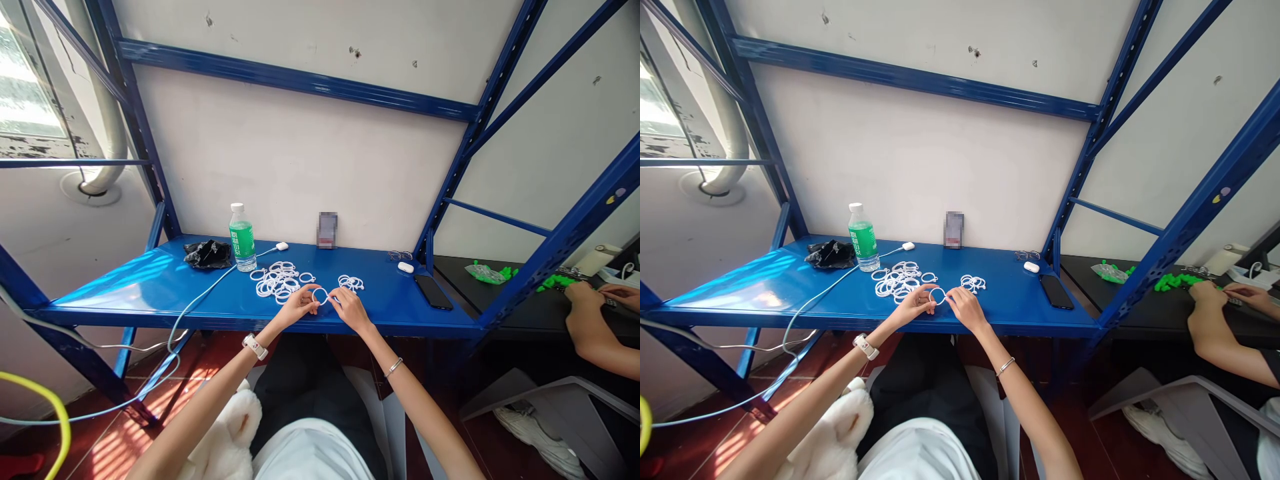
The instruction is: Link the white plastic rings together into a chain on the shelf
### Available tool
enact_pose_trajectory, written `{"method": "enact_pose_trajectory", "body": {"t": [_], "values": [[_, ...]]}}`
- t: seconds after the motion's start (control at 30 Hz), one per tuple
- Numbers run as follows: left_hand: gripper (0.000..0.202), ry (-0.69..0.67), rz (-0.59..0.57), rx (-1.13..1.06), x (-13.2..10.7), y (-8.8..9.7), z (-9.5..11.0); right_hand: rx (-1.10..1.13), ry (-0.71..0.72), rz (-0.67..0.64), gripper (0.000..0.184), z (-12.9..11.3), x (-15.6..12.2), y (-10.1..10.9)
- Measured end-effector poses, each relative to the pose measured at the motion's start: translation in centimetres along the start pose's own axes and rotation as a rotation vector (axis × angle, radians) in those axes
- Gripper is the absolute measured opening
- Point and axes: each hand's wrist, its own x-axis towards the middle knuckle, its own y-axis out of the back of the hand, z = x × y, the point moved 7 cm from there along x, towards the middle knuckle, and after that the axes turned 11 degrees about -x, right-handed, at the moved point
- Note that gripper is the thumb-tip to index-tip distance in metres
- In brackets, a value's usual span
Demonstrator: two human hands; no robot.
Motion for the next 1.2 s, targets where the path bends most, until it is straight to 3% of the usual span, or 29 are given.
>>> {"method": "enact_pose_trajectory", "body": {"t": [0.33, 1.2], "values": [[0.063, -0.026, -0.052, 0.076, -0.27, -0.4, 0.49, 0.083, 0.029, 0.028, 0.021, 0.0, -0.02, 0.06], [0.058, 0.0, -0.033, 0.068, -0.15, -0.43, 0.09, 0.09, 0.013, 0.01, 0.027, 0.29, -0.13, -0.01]]}}
